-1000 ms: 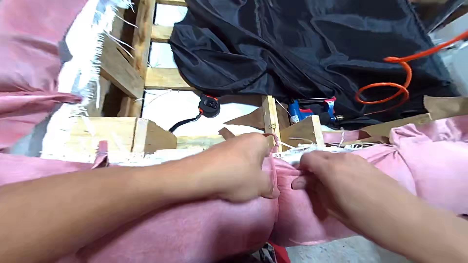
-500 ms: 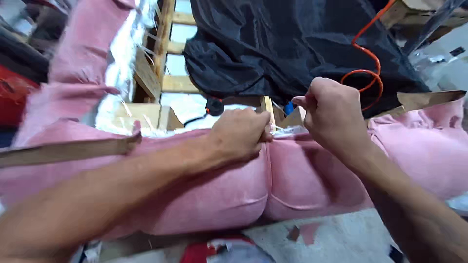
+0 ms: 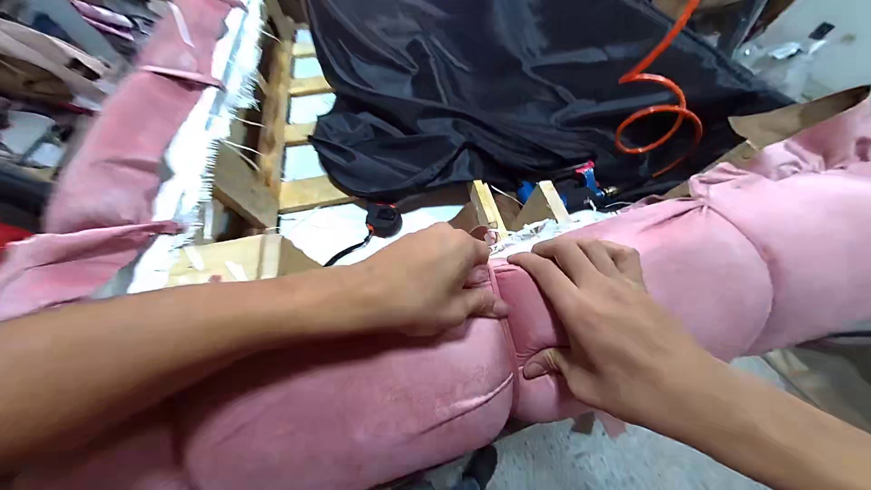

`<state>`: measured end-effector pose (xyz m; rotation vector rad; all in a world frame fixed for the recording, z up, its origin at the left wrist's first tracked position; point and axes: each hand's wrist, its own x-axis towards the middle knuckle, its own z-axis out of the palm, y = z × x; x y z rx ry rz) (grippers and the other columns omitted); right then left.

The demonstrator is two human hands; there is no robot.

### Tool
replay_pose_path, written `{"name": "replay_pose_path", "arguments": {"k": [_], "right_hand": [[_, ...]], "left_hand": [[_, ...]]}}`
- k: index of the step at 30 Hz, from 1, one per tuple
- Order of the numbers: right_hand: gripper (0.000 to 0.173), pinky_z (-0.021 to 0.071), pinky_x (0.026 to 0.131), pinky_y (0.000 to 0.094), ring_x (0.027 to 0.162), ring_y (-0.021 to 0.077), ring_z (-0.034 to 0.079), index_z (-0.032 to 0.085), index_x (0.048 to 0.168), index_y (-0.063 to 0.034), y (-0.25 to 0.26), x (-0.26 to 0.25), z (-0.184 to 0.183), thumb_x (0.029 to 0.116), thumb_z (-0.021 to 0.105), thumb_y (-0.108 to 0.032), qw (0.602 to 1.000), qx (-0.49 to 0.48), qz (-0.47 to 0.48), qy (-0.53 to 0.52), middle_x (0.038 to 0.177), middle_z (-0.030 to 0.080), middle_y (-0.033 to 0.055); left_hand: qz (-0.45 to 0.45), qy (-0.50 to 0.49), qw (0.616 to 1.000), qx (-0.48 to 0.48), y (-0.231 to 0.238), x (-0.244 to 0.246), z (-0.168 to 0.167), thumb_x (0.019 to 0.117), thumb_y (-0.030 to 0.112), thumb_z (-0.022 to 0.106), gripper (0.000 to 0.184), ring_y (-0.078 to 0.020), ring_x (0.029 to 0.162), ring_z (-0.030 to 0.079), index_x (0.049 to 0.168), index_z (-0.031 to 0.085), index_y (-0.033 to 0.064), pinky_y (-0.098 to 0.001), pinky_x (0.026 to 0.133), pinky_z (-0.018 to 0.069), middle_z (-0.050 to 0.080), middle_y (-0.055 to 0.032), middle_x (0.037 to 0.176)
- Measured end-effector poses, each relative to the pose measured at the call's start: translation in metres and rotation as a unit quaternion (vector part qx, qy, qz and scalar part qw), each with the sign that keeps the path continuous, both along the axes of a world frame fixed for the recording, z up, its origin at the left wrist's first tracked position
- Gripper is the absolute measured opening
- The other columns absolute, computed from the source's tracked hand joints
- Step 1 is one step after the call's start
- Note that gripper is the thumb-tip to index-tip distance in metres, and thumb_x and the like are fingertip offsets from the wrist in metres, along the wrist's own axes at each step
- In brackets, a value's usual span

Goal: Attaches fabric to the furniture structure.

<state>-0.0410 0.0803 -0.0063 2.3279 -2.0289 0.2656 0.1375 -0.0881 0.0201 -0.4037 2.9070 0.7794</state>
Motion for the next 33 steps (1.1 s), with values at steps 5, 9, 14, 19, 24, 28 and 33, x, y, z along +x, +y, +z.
{"name": "replay_pose_path", "arguments": {"k": [5,9,14,19,24,28,33], "right_hand": [[0.052,0.0383,0.081,0.052,0.096,0.0307,0.056,0.069,0.127,-0.0088,-0.013,-0.002,-0.005,0.0849,0.067,-0.038,0.998,-0.055,0.016,-0.019,0.103,0.063,0.008],[0.024,0.0404,0.066,0.0485,0.079,0.032,0.059,0.067,0.09,-0.0045,-0.039,0.002,-0.015,0.1003,0.056,-0.023,0.991,-0.136,0.0,0.01,0.082,0.059,0.0111],[0.027,0.0523,0.09,0.0518,0.109,0.0289,0.065,0.07,0.121,-0.0087,-0.028,0.009,0.009,0.0993,0.063,-0.024,0.986,-0.122,-0.003,-0.117,0.116,0.068,0.0099],[0.104,0.0192,0.118,0.0743,0.15,0.0376,0.036,0.037,0.159,-0.0067,0.049,0.017,-0.024,0.0787,0.064,-0.066,0.992,-0.105,-0.052,-0.043,0.16,0.043,0.0152],[0.079,0.0325,0.098,0.0796,0.119,0.0631,0.049,0.053,0.142,-0.0015,0.014,-0.001,-0.017,0.0778,0.074,-0.043,0.992,-0.107,0.002,-0.063,0.131,0.054,0.0368],[0.046,0.0423,0.078,0.0757,0.107,0.0629,0.053,0.057,0.109,0.0055,-0.025,-0.011,-0.034,0.0962,0.057,-0.038,0.992,-0.113,-0.004,-0.062,0.108,0.059,0.0354],[0.022,0.0485,0.09,0.0673,0.1,0.0465,0.066,0.071,0.099,0.0018,-0.041,-0.011,0.019,0.0957,0.069,-0.02,0.993,-0.054,0.032,-0.103,0.098,0.068,0.026]], "left_hand": [[-0.006,0.149,0.987,-0.054,-0.021,-0.002,-0.02,0.0964,0.043,0.063,0.031,-0.0045,0.047,0.046,0.074,0.057,0.0218,-0.0274,0.04,0.035,0.044,0.0105,0.056],[0.02,0.209,0.971,-0.117,-0.034,-0.004,-0.028,0.0976,0.046,0.061,0.038,-0.011,0.047,0.045,0.072,0.054,0.018,-0.0337,0.043,0.0342,0.042,0.0064,0.054],[0.116,0.197,0.961,-0.156,-0.01,-0.001,-0.026,0.0984,0.042,0.061,0.038,-0.0243,0.056,0.058,0.078,0.06,0.0098,-0.0485,0.05,0.0471,0.053,-0.0042,0.06],[0.15,0.122,0.974,-0.122,0.009,0.0,-0.012,0.101,0.042,0.061,0.038,-0.0308,0.078,0.067,0.089,0.065,0.0059,-0.0549,0.067,0.0552,0.065,-0.0112,0.079],[0.142,0.148,0.974,-0.098,0.008,-0.011,-0.007,0.0975,0.04,0.066,0.038,-0.0219,0.088,0.065,0.091,0.07,0.0031,-0.0441,0.083,0.0522,0.068,-0.0092,0.087],[0.151,0.134,0.969,-0.141,0.004,-0.014,-0.021,0.1019,0.043,0.058,0.037,-0.0174,0.085,0.064,0.098,0.067,0.0073,-0.0412,0.079,0.053,0.064,-0.0027,0.085],[0.237,0.083,0.936,-0.246,0.047,-0.008,0.001,0.0992,0.029,0.059,0.027,-0.04,0.106,0.068,0.113,0.069,0.0079,-0.0637,0.085,0.0532,0.071,-0.0181,0.109]]}}
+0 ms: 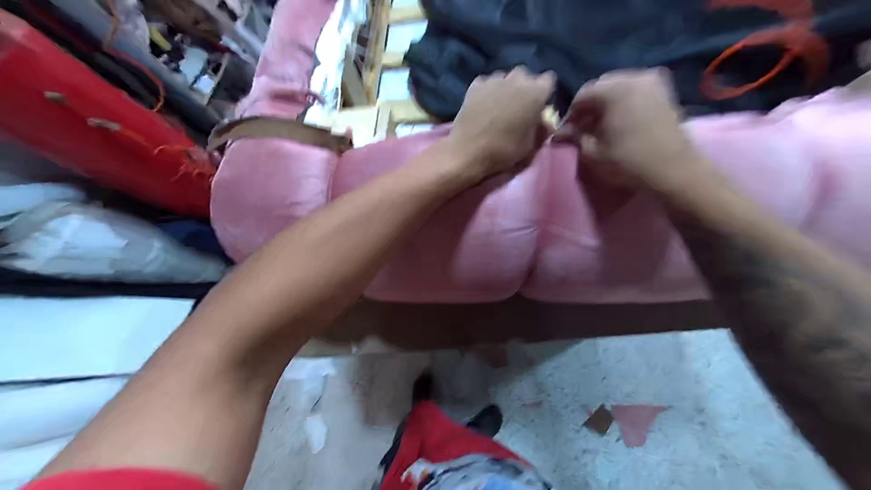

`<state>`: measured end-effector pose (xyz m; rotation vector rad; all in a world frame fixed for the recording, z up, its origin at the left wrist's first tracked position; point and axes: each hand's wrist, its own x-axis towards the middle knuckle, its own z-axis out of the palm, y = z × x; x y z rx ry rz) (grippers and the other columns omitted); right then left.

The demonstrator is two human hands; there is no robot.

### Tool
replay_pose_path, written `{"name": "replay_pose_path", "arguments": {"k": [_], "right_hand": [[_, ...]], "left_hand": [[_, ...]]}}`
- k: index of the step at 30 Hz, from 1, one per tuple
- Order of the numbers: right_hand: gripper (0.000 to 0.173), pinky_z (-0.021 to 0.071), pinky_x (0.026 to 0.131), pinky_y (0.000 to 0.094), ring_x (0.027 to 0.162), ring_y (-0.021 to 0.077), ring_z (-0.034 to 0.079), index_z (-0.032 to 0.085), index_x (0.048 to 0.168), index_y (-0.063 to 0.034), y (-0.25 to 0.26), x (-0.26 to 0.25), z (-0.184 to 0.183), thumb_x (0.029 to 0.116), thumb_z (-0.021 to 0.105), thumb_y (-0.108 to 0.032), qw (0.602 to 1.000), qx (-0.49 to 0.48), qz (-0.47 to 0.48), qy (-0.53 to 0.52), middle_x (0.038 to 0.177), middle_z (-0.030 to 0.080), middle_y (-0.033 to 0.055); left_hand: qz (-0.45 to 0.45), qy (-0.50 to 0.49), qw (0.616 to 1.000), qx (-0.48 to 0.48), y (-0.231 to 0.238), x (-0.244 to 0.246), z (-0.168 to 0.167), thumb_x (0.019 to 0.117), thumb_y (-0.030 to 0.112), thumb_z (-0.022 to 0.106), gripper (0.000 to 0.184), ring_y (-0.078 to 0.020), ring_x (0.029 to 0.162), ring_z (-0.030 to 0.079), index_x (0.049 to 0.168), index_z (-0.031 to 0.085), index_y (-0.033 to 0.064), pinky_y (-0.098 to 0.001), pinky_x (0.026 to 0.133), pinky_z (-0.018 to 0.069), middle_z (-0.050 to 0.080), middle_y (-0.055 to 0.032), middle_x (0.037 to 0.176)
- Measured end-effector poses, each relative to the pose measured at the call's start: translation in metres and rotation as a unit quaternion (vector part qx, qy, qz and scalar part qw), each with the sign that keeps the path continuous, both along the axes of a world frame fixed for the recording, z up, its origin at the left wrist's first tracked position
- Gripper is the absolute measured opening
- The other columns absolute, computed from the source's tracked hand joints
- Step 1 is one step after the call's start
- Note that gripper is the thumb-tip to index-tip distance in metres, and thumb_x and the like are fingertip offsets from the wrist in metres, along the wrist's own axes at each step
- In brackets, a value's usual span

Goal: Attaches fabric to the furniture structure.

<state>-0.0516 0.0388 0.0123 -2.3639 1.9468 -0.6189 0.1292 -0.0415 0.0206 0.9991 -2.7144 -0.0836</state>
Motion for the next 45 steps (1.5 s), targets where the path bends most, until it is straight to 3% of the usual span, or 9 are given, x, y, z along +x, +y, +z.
{"name": "replay_pose_path", "arguments": {"k": [4,6,9,13,18,21,25,35,45], "right_hand": [[0.102,0.0296,0.117,0.0692,0.143,0.0415,0.043,0.045,0.154,-0.0091,0.075,-0.011,-0.01,0.074,0.076,-0.065,0.998,-0.001,0.034,0.056,0.152,0.049,0.0194],[0.116,0.0168,0.118,0.0753,0.148,0.0451,0.034,0.041,0.157,-0.0103,0.091,-0.007,-0.037,0.0612,0.079,-0.064,0.995,-0.053,0.02,0.078,0.157,0.043,0.0211],[0.096,0.0227,0.114,0.0716,0.133,0.0465,0.047,0.048,0.151,-0.0077,0.08,0.003,-0.049,0.072,0.074,-0.055,0.992,-0.101,-0.015,0.068,0.139,0.056,0.0226],[0.059,0.0373,0.098,0.0669,0.109,0.0453,0.058,0.062,0.13,-0.0039,0.052,0.011,-0.041,0.0856,0.071,-0.041,0.99,-0.102,-0.059,0.08,0.114,0.062,0.0223],[0.011,0.0491,0.064,0.0592,0.086,0.0412,0.067,0.065,0.091,-0.0059,-0.01,0.01,-0.012,0.092,0.067,-0.017,0.997,-0.018,-0.061,0.053,0.086,0.066,0.0173],[0.041,0.0536,0.086,0.0632,0.102,0.0372,0.067,0.07,0.115,-0.0088,-0.023,-0.023,0.007,0.0894,0.077,-0.04,0.995,0.08,0.041,-0.039,0.104,0.07,0.0148],[0.12,0.0438,0.1,0.0675,0.126,0.0424,0.055,0.043,0.155,-0.0151,0.041,0.002,-0.015,0.0562,0.086,-0.068,0.993,0.019,0.073,0.085,0.139,0.057,0.0191],[0.011,0.0525,0.064,0.0624,0.082,0.0413,0.068,0.066,0.096,-0.0063,-0.038,-0.011,-0.005,0.0903,0.07,-0.014,0.998,0.021,0.045,0.04,0.083,0.066,0.017],[0.032,0.0548,0.086,0.0582,0.099,0.0361,0.066,0.068,0.111,-0.0041,-0.041,-0.049,0.029,0.0945,0.074,-0.031,0.973,0.222,-0.029,0.047,0.106,0.065,0.0186]], "left_hand": [[-0.014,-0.012,0.994,0.108,0.017,0.036,0.012,0.0842,0.061,0.073,0.068,-0.0364,0.103,0.069,0.124,0.064,0.0068,-0.0637,0.086,0.0547,0.071,-0.016,0.107],[-0.061,-0.041,0.989,0.129,0.025,0.041,0.008,0.0715,0.068,0.081,0.092,-0.0335,0.11,0.064,0.134,0.055,0.0055,-0.0593,0.094,0.0492,0.066,-0.0148,0.116],[-0.051,-0.06,0.991,0.113,0.02,0.031,0.005,0.0689,0.068,0.082,0.08,-0.0286,0.09,0.068,0.122,0.059,0.0118,-0.0567,0.076,0.0547,0.069,-0.0072,0.095],[-0.051,-0.035,0.997,0.043,-0.01,0.008,-0.007,0.0964,0.048,0.063,0.038,-0.0266,0.064,0.062,0.085,0.062,0.0118,-0.0512,0.058,0.049,0.057,-0.0047,0.065],[0.023,0.017,0.999,-0.039,-0.021,-0.003,-0.024,0.0961,0.037,0.06,0.028,-0.0322,0.066,0.065,0.084,0.061,0.0119,-0.0541,0.058,0.0495,0.059,-0.008,0.065],[0.069,0.02,0.997,-0.027,-0.011,-0.005,-0.016,0.096,0.037,0.061,0.025,-0.0357,0.073,0.069,0.09,0.065,0.0126,-0.0589,0.062,0.0525,0.064,-0.0103,0.071],[0.073,0.009,0.995,0.068,-0.006,-0.007,-0.008,0.0954,0.036,0.063,0.025,-0.0333,0.082,0.069,0.092,0.067,0.0119,-0.0591,0.066,0.0544,0.068,-0.01,0.081],[0.001,0.008,1.0,0.023,-0.046,-0.009,-0.02,0.1003,0.039,0.058,0.031,-0.0312,0.074,0.067,0.091,0.063,0.0106,-0.0544,0.062,0.0522,0.063,-0.0085,0.074],[-0.006,0.027,0.995,0.096,-0.055,-0.005,-0.015,0.0977,0.044,0.064,0.036,-0.0313,0.078,0.067,0.09,0.066,0.0091,-0.0564,0.066,0.0541,0.065,-0.0098,0.077]]}}
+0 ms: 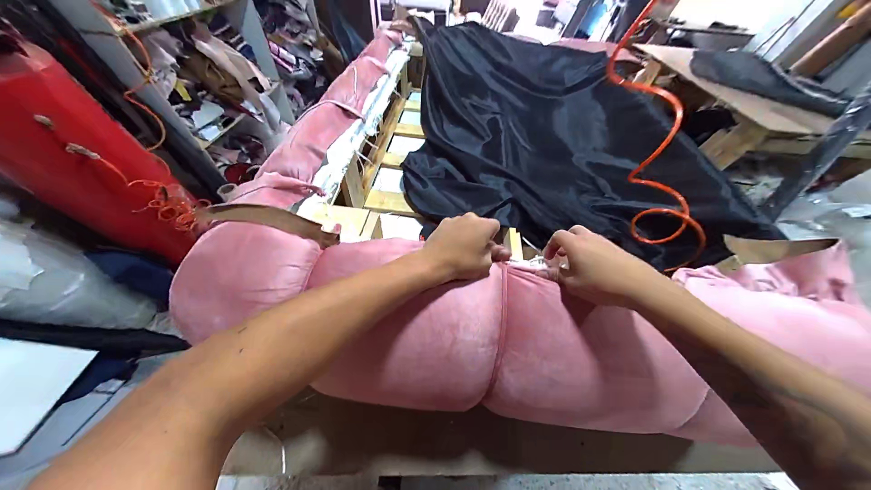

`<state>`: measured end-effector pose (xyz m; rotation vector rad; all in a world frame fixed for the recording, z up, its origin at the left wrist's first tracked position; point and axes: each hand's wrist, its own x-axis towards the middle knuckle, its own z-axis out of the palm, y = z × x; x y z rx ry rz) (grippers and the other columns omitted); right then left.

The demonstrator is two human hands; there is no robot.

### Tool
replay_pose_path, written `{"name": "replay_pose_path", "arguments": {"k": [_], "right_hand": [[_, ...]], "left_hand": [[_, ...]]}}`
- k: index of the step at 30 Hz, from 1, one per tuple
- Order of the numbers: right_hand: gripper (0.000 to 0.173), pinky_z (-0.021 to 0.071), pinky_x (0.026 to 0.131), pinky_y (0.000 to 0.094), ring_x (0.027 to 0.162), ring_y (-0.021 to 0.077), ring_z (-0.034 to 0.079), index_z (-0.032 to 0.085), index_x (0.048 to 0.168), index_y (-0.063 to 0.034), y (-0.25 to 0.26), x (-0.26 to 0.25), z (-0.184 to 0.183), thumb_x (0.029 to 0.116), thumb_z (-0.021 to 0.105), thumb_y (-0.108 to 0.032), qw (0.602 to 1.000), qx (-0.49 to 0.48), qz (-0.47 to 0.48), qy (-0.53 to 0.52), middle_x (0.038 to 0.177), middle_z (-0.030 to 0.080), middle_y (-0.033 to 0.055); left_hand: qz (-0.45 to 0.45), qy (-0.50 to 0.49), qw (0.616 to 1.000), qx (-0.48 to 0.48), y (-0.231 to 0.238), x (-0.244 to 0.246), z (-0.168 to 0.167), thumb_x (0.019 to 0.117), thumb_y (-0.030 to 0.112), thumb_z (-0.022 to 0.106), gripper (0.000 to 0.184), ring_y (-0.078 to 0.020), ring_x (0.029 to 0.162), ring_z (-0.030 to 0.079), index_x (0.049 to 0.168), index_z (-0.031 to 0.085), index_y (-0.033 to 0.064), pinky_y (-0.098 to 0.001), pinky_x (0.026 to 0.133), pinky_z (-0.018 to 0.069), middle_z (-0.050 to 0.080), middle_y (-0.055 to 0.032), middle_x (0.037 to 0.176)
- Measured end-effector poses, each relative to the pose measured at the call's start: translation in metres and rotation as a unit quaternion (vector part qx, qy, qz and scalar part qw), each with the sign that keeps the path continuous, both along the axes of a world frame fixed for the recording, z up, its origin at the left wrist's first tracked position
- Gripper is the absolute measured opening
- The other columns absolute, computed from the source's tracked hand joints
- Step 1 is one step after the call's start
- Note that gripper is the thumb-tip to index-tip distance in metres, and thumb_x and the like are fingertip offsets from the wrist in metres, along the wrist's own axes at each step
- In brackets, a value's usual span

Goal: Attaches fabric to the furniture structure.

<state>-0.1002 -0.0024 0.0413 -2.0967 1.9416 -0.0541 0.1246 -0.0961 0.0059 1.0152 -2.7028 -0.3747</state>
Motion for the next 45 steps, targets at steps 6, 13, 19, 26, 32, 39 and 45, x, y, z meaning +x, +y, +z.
{"name": "replay_pose_path", "arguments": {"k": [6,13,19,26,32,39,45], "right_hand": [[0.048,0.0501,0.061,0.0432,0.063,0.0183,0.061,0.068,0.075,-0.012,-0.019,-0.01,0.014,0.1008,0.059,-0.052,0.987,0.157,0.035,0.009,0.065,0.06,0.0029],[0.029,0.0481,0.056,0.0356,0.059,0.0078,0.057,0.066,0.069,-0.0191,-0.026,0.001,-0.03,0.0928,0.065,-0.034,0.992,-0.1,0.053,-0.06,0.06,0.057,-0.0075],[0.028,0.0484,0.062,0.0354,0.07,0.0142,0.061,0.071,0.076,-0.0151,-0.028,0.005,-0.058,0.095,0.059,-0.031,0.949,-0.314,0.035,-0.023,0.068,0.061,-0.0044],[0.03,0.0515,0.084,0.0421,0.093,0.0141,0.061,0.069,0.095,-0.0181,-0.042,-0.036,-0.031,0.0962,0.064,-0.047,0.967,-0.068,0.188,-0.158,0.091,0.063,-0.0036],[0.027,0.0554,0.083,0.0398,0.086,0.0165,0.067,0.071,0.089,-0.01,-0.059,-0.047,-0.04,0.1029,0.058,-0.029,0.94,-0.119,0.256,-0.192,0.083,0.067,0.0021],[0.057,0.0559,0.078,0.0644,0.094,0.0435,0.068,0.065,0.117,0.0003,-0.129,-0.207,-0.13,0.0796,0.087,-0.036,0.968,0.158,0.169,0.095,0.1,0.067,0.0237],[0.097,0.0567,0.087,0.0556,0.105,0.038,0.066,0.037,0.155,-0.0112,-0.148,-0.216,-0.165,0.0767,0.087,-0.037,0.966,0.176,0.167,0.087,0.13,0.056,0.024]], "left_hand": [[-0.011,-0.026,0.997,0.078,-0.007,-0.005,0.001,0.1003,0.049,0.056,0.04,-0.0264,0.074,0.067,0.089,0.067,0.0114,-0.0529,0.065,0.0549,0.064,-0.0062,0.074],[-0.02,0.006,0.982,0.185,-0.025,-0.017,-0.007,0.101,0.041,0.056,0.035,-0.0212,0.069,0.064,0.08,0.065,0.0139,-0.0475,0.061,0.0526,0.061,-0.0023,0.07],[-0.128,0.054,0.895,0.424,-0.043,-0.027,-0.01,0.0888,0.023,0.075,0.044,-0.0219,0.109,0.063,0.129,0.06,0.0126,-0.0504,0.094,0.0525,0.064,-0.0068,0.12],[-0.086,0.053,0.989,0.107,-0.002,-0.045,-0.013,0.0837,0.012,0.072,0.008,-0.0176,0.072,0.063,0.083,0.064,0.0114,-0.0423,0.062,0.0551,0.063,-0.001,0.079],[0.025,0.067,0.992,-0.103,-0.001,-0.055,-0.031,0.0823,0.017,0.064,0.006,-0.0176,0.059,0.06,0.078,0.062,0.0125,-0.0402,0.046,0.049,0.058,0.0004,0.071],[0.109,-0.142,0.961,0.213,-0.01,-0.083,-0.004,0.0944,0.029,0.069,0.022,-0.0171,0.068,0.06,0.077,0.067,0.016,-0.0429,0.062,0.049,0.06,0.0003,0.069],[0.104,-0.193,0.912,0.347,-0.027,-0.095,0.005,0.0995,0.034,0.067,0.029,-0.0216,0.07,0.06,0.087,0.07,0.0081,-0.0465,0.063,0.0494,0.062,-0.0073,0.073]]}}
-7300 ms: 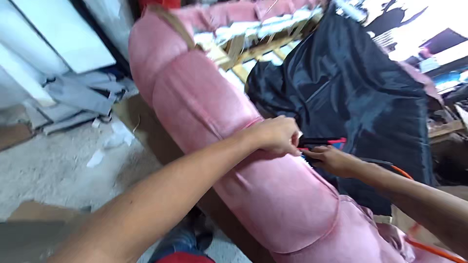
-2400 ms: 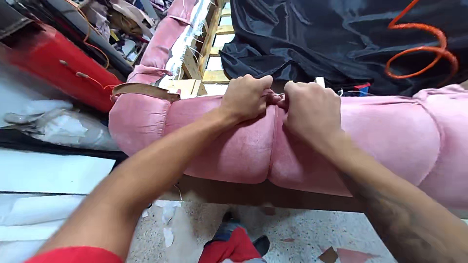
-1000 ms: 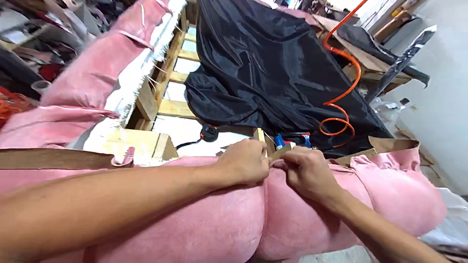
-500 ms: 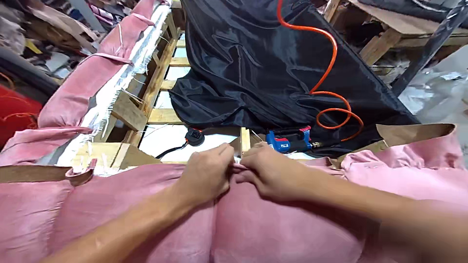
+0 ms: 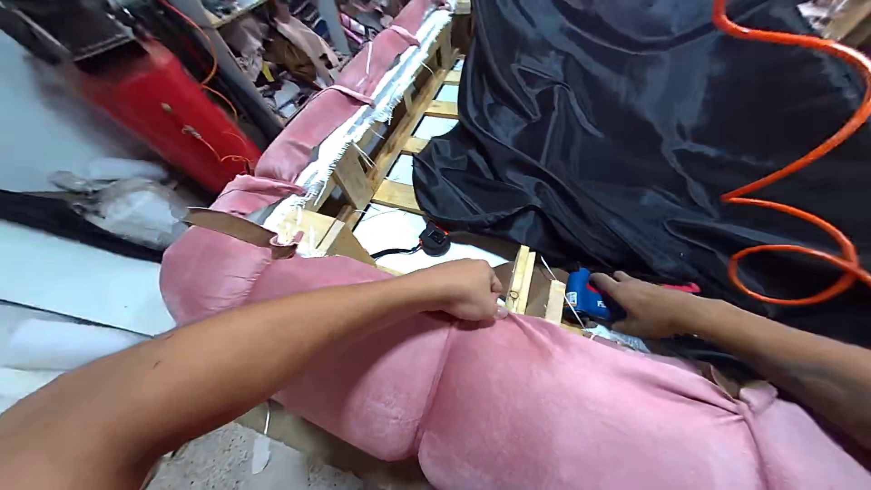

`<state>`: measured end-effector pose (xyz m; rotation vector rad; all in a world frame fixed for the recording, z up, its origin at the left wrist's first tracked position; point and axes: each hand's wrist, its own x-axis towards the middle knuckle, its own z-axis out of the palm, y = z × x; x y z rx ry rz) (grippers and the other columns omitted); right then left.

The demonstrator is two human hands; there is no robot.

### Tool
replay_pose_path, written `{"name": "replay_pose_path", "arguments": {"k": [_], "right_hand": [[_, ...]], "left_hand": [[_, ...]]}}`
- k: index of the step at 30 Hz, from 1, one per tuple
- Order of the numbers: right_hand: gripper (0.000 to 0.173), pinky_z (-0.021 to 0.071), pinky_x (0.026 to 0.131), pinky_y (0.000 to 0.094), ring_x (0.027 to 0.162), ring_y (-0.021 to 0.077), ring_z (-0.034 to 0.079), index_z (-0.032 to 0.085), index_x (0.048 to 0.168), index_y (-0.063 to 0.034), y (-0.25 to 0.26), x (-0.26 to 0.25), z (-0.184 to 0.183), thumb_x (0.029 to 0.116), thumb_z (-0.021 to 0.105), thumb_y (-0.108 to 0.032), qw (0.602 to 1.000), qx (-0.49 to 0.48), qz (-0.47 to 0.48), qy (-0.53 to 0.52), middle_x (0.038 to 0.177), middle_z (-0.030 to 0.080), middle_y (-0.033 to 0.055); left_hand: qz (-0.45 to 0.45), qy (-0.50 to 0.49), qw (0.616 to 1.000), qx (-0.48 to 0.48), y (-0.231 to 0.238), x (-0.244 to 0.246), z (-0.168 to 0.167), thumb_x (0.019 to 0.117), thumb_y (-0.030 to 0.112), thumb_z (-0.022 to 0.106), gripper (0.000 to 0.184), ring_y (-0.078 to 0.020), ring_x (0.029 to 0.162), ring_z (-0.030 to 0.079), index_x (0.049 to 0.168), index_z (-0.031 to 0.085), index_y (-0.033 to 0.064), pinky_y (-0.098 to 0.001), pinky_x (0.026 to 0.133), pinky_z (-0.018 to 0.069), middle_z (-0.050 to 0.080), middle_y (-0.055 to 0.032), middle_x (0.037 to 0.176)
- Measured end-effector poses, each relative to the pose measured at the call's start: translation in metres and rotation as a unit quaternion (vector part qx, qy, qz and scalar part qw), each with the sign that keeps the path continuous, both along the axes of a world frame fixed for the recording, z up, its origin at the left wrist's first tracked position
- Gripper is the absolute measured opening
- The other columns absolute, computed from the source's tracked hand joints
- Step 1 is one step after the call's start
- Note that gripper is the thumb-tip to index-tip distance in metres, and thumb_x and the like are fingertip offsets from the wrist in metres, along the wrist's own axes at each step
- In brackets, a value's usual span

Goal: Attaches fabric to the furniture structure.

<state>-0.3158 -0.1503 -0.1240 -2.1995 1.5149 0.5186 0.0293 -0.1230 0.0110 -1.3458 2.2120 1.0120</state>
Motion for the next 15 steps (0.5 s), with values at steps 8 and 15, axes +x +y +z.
{"name": "replay_pose_path", "arguments": {"k": [8,15], "right_hand": [[0.107,0.0546,0.062,0.0606,0.078,0.038,0.067,0.015,0.164,-0.0436,0.039,0.064,0.234,0.084,0.083,-0.026,0.98,-0.198,0.004,0.03,0.098,0.066,0.0164],[0.075,0.0577,0.039,0.0536,0.042,0.0303,0.061,0.025,0.155,-0.0532,0.031,0.158,0.276,0.1008,0.067,-0.024,0.856,0.264,-0.36,-0.259,0.089,0.068,0.0165]], "left_hand": [[-0.177,0.171,0.964,0.1,-0.038,0.014,-0.037,0.0974,0.016,0.065,0.02,-0.0179,0.061,0.054,0.082,0.064,0.0036,-0.0426,0.056,0.0432,0.056,-0.0057,0.066],[-0.301,0.329,0.895,0.004,-0.058,0.028,-0.057,0.1005,0.027,0.059,0.026,-0.0124,0.064,0.057,0.078,0.064,0.0136,-0.0362,0.057,0.0473,0.057,0.0022,0.067]]}}
